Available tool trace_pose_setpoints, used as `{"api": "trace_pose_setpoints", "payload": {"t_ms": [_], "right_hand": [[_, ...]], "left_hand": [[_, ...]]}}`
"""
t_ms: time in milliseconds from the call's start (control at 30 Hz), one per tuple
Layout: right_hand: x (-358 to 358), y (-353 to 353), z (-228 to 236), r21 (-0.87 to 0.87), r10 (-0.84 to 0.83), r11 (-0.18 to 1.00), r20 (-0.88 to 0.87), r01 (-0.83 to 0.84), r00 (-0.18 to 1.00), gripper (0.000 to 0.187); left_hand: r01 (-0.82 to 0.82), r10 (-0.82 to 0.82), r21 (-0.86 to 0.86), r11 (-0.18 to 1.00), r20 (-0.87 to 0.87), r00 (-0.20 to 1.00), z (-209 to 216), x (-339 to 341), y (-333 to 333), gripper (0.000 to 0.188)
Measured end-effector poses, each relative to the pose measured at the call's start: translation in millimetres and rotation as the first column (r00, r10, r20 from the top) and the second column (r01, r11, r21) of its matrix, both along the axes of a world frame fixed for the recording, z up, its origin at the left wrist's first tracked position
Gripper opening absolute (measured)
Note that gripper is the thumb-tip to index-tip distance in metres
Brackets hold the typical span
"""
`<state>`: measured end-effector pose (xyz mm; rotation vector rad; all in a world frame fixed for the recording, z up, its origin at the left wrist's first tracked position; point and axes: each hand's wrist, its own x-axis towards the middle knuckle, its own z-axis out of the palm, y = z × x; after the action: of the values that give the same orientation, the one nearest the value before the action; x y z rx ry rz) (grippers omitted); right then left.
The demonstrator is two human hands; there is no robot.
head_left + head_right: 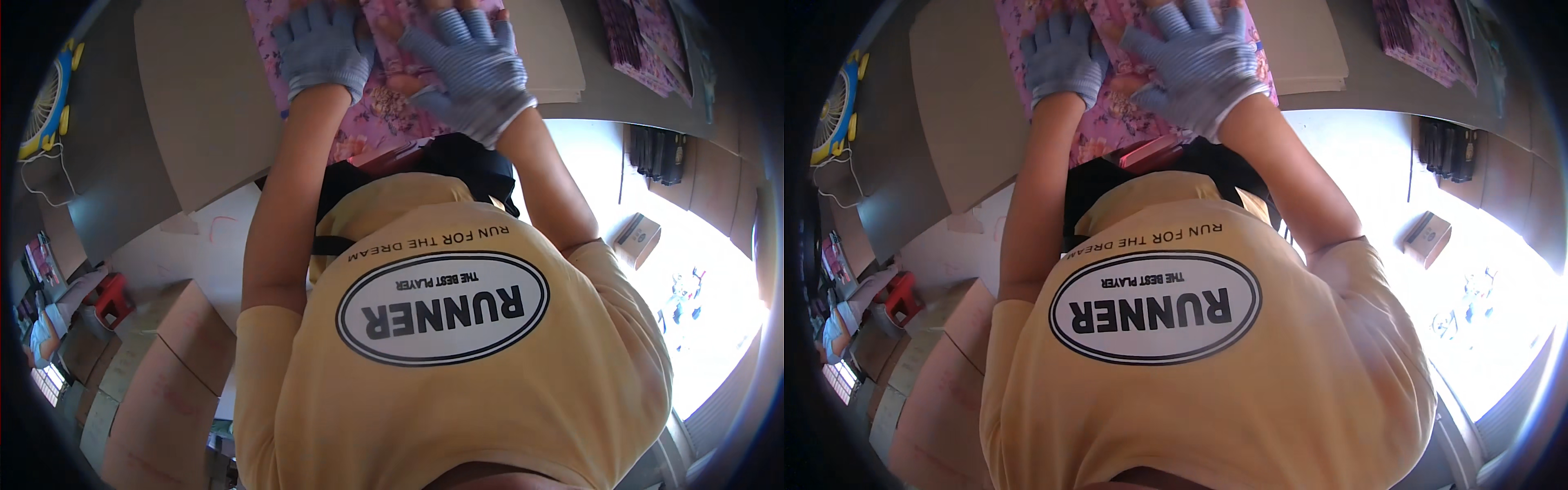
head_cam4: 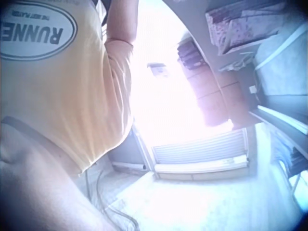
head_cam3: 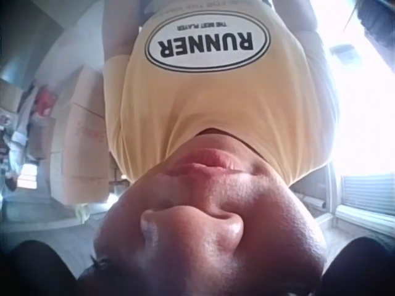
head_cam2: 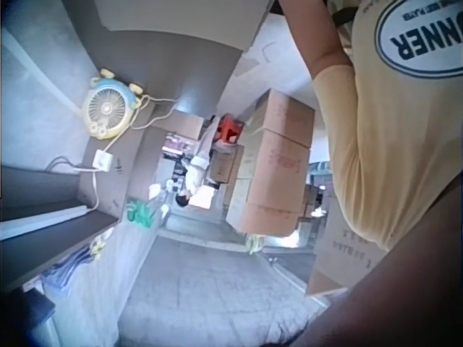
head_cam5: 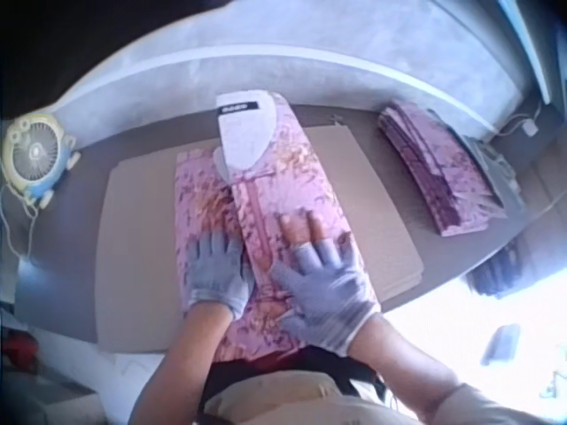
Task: The person folds a stack of pink floral-patterned garments on a table. They repeatedly pick up a garment, fold it in half, and place it on a growing pile. The person wears gloves and uses a cardboard sheet as a folding surface.
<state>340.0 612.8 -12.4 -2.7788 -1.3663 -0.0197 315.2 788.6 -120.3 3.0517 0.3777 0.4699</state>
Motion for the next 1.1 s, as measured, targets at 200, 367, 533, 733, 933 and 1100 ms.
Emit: {"api": "trace_pose_setpoints", "payload": {"t_ms": [200, 367, 533, 733, 933, 1100], "right_hand": [[6, -2, -26, -0.156, 0.041, 0.987, 0.012, -0.039, 0.999, 0.069], [11, -3, -24, -0.188, 0.04, 0.981, -0.097, -0.057, 0.995, 0.067], [17, -7, -29, -0.195, 0.081, 0.975, -0.142, -0.108, 0.987, 0.068], [17, -16, -77, 0.015, 0.125, 0.991, 0.18, -0.13, 0.976, 0.065], [16, -12, -61, -0.114, 0.095, 0.989, 0.013, -0.093, 0.995, 0.07], [46, -21, -74, -0.027, 0.13, 0.991, 0.034, -0.13, 0.991, 0.065]], "left_hand": [[0.016, -0.011, -0.101, 0.995, 0.053, 0.999, 1, 0, 2, 0.07], [0.224, -0.217, -0.186, 0.957, 0.055, 0.975, 7, -5, 5, 0.082], [0.186, -0.17, -0.081, 0.979, 0.17, 0.971, 8, -5, -2, 0.074], [0.305, -0.287, -0.052, 0.951, 0.222, 0.932, -6, 4, 5, 0.052], [0.267, -0.258, -0.072, 0.961, 0.111, 0.96, 6, -2, 2, 0.05], [0.25, -0.245, -0.107, 0.962, 0.056, 0.968, 8, 0, 0, 0.053]]}}
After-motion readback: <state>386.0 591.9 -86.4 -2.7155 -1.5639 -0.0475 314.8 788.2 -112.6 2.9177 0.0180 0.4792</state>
